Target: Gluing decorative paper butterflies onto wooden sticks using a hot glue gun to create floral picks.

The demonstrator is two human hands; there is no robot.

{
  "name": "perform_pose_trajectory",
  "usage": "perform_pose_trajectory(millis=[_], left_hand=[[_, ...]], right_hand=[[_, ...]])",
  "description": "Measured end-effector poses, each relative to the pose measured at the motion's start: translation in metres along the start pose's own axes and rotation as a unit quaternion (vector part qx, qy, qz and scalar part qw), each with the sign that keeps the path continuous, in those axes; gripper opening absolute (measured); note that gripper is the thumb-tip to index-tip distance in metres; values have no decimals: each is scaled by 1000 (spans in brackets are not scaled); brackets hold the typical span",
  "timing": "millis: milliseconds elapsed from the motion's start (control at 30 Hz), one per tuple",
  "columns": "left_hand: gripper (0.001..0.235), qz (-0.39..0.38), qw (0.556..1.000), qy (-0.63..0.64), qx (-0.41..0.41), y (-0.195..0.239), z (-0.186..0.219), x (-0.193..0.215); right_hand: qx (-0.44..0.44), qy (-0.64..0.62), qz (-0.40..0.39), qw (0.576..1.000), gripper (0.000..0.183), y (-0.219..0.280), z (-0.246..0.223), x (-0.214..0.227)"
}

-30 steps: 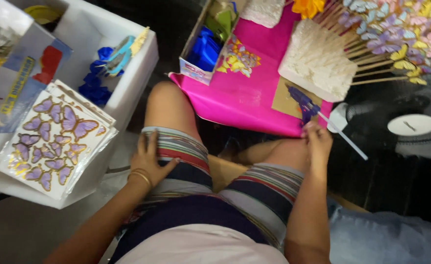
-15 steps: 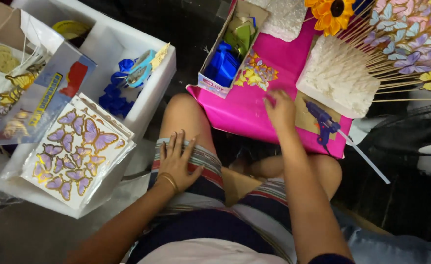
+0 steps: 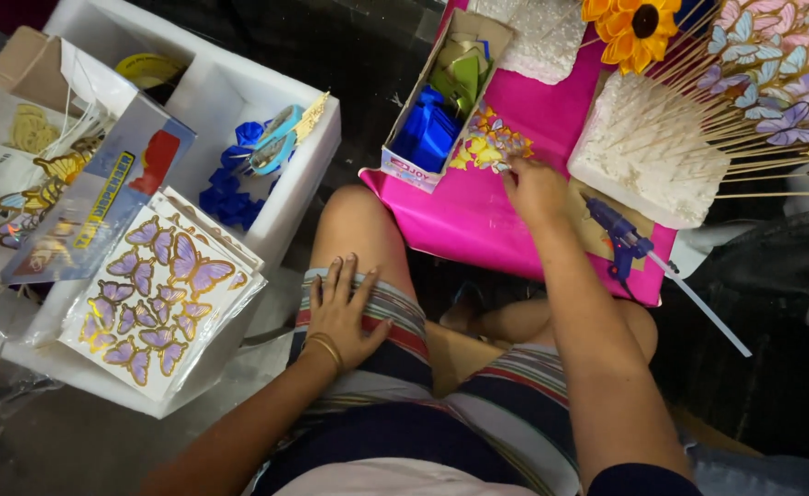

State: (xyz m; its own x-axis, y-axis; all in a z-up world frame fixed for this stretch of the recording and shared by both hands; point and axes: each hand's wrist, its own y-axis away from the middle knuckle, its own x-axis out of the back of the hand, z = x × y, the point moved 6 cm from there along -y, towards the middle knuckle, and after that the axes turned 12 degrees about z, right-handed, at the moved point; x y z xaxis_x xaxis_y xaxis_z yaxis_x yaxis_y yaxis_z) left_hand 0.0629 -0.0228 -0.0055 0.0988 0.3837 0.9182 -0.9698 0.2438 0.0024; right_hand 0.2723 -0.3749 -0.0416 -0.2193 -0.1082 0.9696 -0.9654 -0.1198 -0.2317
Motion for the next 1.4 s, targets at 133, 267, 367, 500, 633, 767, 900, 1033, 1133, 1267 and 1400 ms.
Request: perform_pose_trajectory(millis=[133,267,367,500,633,767,900,1033,1133,1267,1400], left_hand=[[91,0,1000,0,1,0,0,-1],[90,4,1000,0,1,0,0,-1],[89,10,1000,3,-4,0,-1,-1],[90,25,1000,8,-9,2,-2,-3],[89,31,999,1,-9,1,-2,-3],[89,18,1000,4,-3,0,-1,-3],[89,23,1000,3,-3,2,-1,-2],[88,23,1000,7,0,2,0,-1],[89,27,1000,6,-1,1,-1,-1],[87,51,999,15,3,1,1,3],[58,155,985,65,34,-22,-5,-13]], right_hand=[[-54,0,18,998,34,-1,-6,5],[-6,52,54,997,25,3,4,-44],[70,65,94,991,23,7,10,-64],[116,51,126,984,22,7,-15,-4],[112,60,168,977,17,6,-21,27],[-36,-6,200,979,33,9,-18,51],[-183,-158,211,947,37,3,21,5],[-262,-282,140,912,29,-2,32,-19],[-295,-349,164,874,21,-1,44,-26],[-434,-587,162,664,26,17,37,-4],[-490,-743,129,438,12,61,-17,31]])
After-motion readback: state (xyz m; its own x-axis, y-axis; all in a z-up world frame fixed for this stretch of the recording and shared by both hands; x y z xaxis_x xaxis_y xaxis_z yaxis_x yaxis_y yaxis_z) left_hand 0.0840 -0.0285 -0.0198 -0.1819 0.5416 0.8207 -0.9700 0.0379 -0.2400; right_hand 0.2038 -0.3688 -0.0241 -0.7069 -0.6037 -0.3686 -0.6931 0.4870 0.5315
